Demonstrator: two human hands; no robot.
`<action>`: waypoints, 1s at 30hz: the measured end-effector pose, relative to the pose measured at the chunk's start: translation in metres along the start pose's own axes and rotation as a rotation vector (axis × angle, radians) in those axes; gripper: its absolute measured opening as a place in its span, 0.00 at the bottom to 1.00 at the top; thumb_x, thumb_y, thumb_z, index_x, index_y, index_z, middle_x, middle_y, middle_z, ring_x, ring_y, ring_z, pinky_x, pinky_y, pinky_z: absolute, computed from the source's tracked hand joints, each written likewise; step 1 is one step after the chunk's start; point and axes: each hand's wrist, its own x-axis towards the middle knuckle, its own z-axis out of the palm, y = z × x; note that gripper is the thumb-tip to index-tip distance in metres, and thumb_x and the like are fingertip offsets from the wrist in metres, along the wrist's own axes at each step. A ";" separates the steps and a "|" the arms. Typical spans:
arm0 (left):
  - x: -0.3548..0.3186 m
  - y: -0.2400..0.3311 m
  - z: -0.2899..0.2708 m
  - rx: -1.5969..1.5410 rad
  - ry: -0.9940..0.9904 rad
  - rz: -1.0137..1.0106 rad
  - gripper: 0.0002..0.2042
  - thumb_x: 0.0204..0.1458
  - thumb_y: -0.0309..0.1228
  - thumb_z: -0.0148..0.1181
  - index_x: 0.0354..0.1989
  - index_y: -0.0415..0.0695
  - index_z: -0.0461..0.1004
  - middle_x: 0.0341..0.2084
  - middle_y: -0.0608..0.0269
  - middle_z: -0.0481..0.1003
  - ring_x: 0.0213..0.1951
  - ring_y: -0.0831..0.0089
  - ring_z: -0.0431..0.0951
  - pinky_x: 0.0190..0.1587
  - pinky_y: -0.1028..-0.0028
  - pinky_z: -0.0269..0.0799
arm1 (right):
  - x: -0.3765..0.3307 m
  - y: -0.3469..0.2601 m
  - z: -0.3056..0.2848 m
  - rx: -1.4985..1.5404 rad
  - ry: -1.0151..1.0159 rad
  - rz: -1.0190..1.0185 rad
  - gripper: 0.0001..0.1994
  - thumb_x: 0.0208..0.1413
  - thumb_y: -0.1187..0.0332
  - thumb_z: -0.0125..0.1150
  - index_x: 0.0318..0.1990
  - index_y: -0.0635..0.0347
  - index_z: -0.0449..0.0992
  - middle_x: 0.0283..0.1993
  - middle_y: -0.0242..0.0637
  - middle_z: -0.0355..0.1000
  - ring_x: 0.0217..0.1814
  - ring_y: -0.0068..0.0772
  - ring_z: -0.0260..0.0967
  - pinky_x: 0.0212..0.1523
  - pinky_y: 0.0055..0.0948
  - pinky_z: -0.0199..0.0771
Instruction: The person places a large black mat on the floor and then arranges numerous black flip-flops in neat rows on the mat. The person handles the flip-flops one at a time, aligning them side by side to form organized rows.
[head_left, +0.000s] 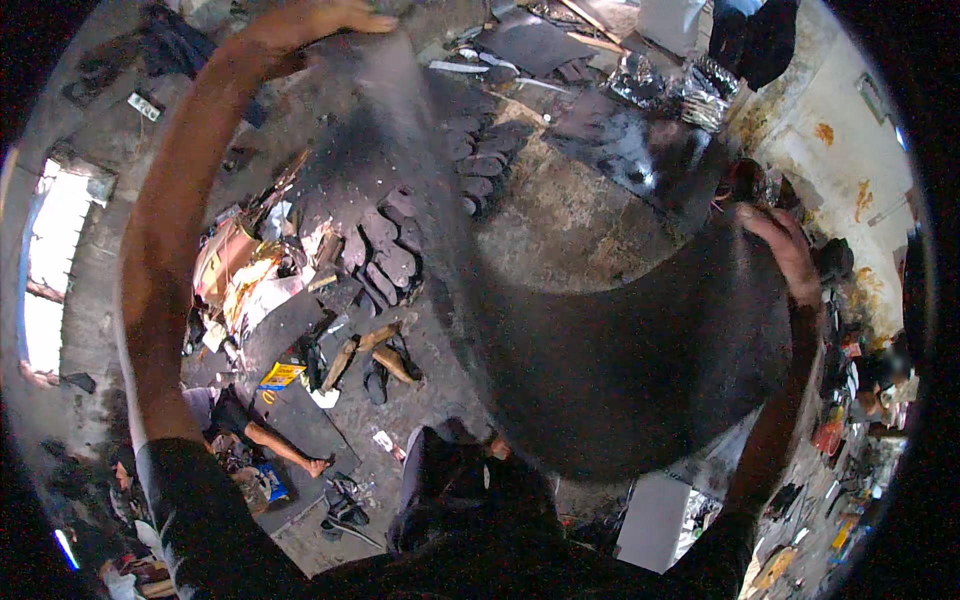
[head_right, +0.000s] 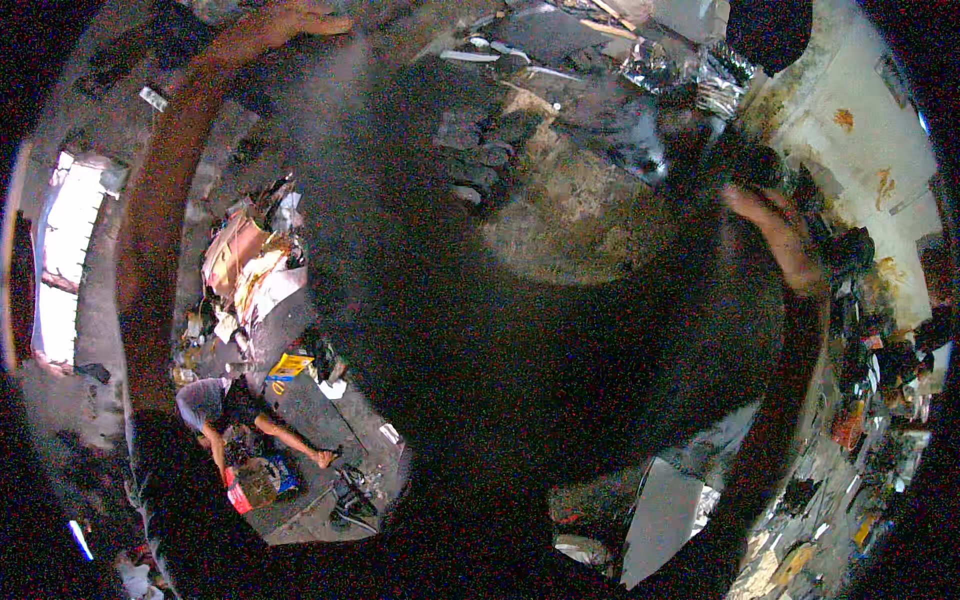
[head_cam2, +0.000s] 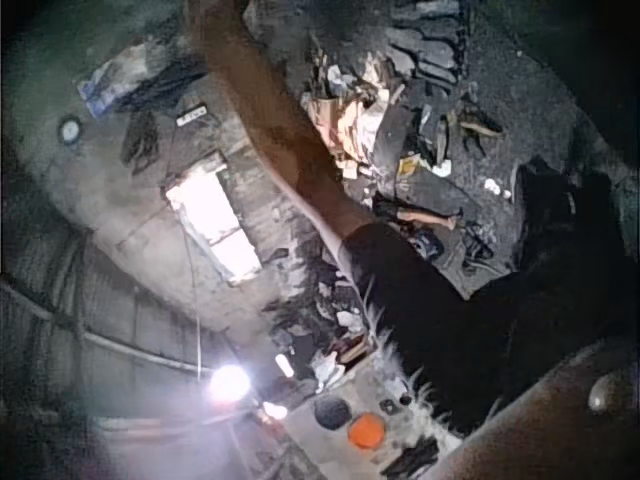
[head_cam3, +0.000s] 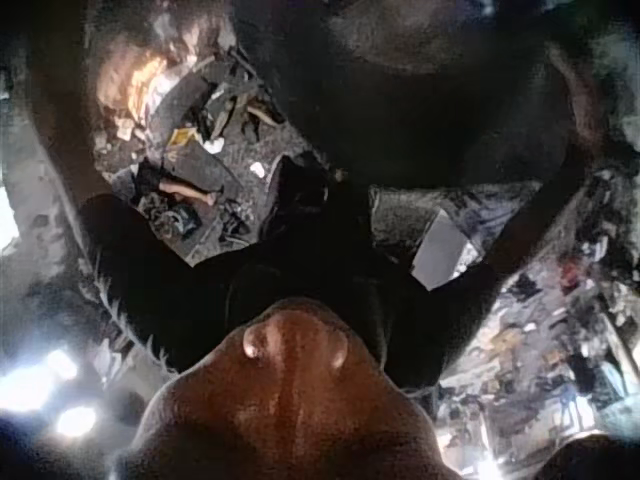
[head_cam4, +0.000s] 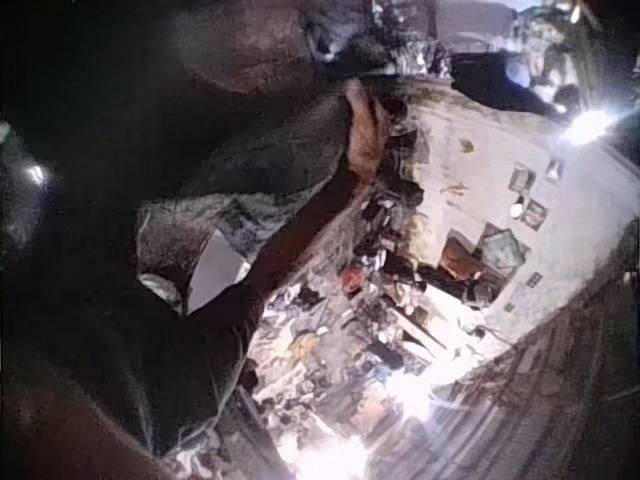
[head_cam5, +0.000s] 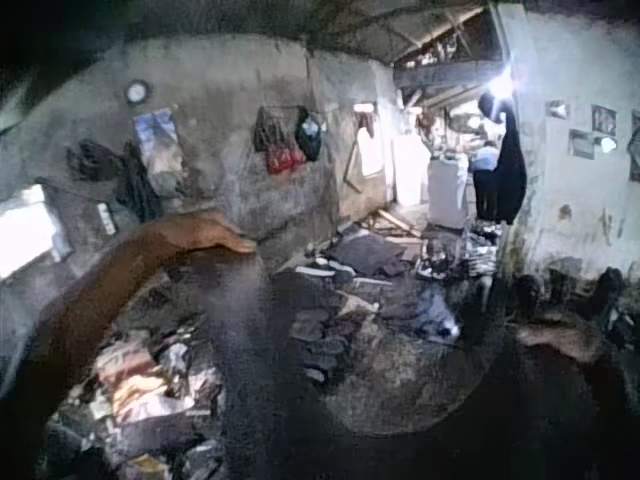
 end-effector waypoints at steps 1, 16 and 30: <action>0.026 0.009 0.030 -0.206 -0.033 -0.109 0.16 0.63 0.45 0.67 0.37 0.42 0.85 0.28 0.71 0.77 0.30 0.77 0.73 0.38 0.68 0.68 | 0.004 0.004 -0.020 -0.043 0.019 0.005 0.15 0.66 0.59 0.63 0.50 0.61 0.84 0.43 0.31 0.82 0.43 0.32 0.77 0.50 0.32 0.74; 0.158 -0.315 0.643 -0.003 0.003 -0.166 0.22 0.57 0.48 0.67 0.48 0.40 0.83 0.48 0.42 0.81 0.50 0.40 0.82 0.54 0.49 0.78 | 0.115 0.556 0.016 -0.765 0.465 0.393 0.32 0.54 0.52 0.75 0.59 0.68 0.78 0.59 0.59 0.77 0.61 0.59 0.76 0.60 0.49 0.75; -0.116 -0.604 0.931 -0.003 -0.054 -0.522 0.26 0.60 0.45 0.67 0.54 0.32 0.80 0.50 0.35 0.81 0.53 0.42 0.82 0.57 0.54 0.76 | -0.017 1.003 0.301 -0.474 0.584 0.650 0.23 0.60 0.61 0.67 0.57 0.68 0.76 0.48 0.51 0.81 0.47 0.52 0.79 0.49 0.51 0.77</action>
